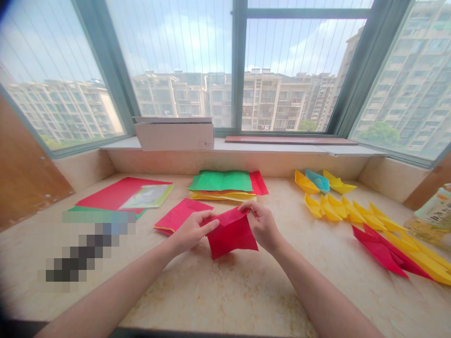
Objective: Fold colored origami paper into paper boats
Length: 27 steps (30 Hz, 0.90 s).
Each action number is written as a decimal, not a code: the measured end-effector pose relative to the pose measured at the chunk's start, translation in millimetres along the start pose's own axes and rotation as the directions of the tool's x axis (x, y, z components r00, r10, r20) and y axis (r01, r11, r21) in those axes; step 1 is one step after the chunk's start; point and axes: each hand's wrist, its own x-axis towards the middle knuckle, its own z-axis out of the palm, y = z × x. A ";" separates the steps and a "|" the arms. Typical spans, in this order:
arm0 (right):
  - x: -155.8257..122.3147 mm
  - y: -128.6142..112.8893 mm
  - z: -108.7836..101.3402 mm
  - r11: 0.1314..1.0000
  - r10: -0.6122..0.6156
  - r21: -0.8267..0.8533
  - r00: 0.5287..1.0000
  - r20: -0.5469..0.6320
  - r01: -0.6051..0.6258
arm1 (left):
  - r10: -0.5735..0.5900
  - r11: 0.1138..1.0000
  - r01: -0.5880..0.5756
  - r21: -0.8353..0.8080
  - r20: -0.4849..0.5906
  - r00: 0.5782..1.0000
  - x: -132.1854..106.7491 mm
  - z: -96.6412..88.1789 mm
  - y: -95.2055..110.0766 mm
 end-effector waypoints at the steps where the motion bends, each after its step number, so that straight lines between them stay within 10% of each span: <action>1: 0.1 -0.3 -0.1 1.000 0.001 0.003 1.000 0.005 -0.001 | 0.000 1.000 0.000 0.007 0.004 1.000 0.0 -0.2 0.0; 27: -1.3 5.0 -1.1 0.997 -0.011 -0.070 0.999 0.039 0.014 | -0.028 0.999 0.029 0.034 -0.030 0.999 -1.2 0.4 3.5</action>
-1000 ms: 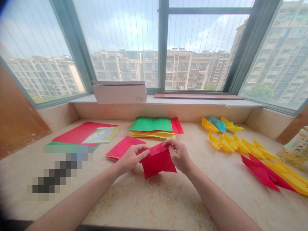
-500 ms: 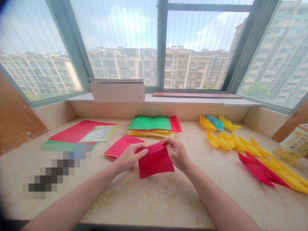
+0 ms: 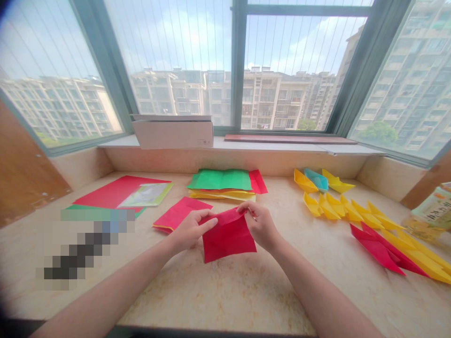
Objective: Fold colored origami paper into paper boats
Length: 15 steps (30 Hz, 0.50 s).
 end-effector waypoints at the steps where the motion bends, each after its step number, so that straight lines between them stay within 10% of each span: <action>1: 0.0 0.2 0.0 1.000 0.001 0.000 1.000 0.002 -0.001 | -0.001 1.000 0.001 0.007 0.002 1.000 0.1 -0.1 -0.1; 15: 0.1 0.1 -0.3 1.000 -0.005 -0.017 1.000 0.019 0.005 | 0.001 1.000 -0.001 0.024 0.004 1.000 1.3 -0.3 -3.2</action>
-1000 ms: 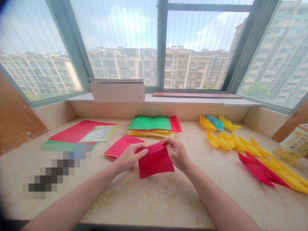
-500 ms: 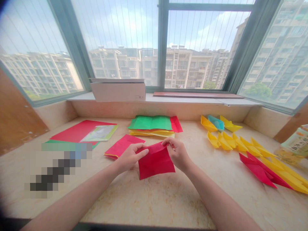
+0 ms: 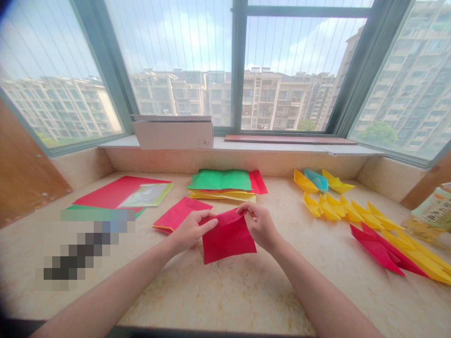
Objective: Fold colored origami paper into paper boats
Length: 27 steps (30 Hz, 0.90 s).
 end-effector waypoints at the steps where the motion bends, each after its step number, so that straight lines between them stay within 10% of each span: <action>1: 0.0 -0.4 0.0 1.000 0.001 -0.001 1.000 0.002 -0.001 | 0.001 1.000 -0.001 0.005 0.001 1.000 -0.1 0.1 0.2; 27: 1.5 -3.0 -3.5 1.000 -0.020 -0.016 1.000 0.017 0.021 | 0.013 1.000 -0.013 0.008 0.013 1.000 -1.4 0.0 2.9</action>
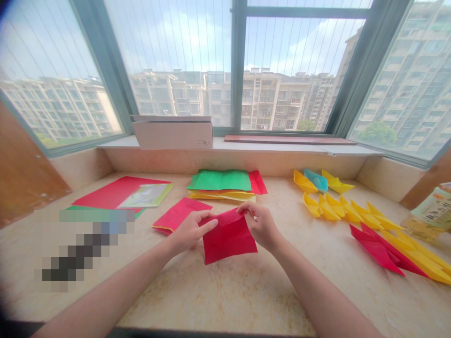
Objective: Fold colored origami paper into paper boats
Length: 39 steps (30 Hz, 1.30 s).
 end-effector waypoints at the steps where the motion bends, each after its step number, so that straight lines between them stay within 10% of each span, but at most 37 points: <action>1: 0.2 0.2 -0.2 1.000 0.003 0.008 1.000 -0.004 -0.003 | 0.007 1.000 -0.007 -0.013 -0.002 1.000 0.0 0.1 0.1; 24: 2.2 -1.9 -4.2 1.000 -0.005 0.021 1.000 -0.016 0.005 | 0.009 1.000 -0.009 -0.015 0.006 1.000 0.6 0.0 -3.6; 31: 4.9 -5.6 -3.4 0.982 -0.084 0.143 0.970 -0.230 0.119 | -0.016 0.998 0.015 -0.067 -0.009 1.000 1.5 0.5 -5.5; 39: 1.7 -8.8 -5.9 0.931 -0.354 -0.222 0.869 -0.345 0.291 | -0.027 0.995 0.025 -0.100 -0.019 0.999 1.3 0.6 -3.4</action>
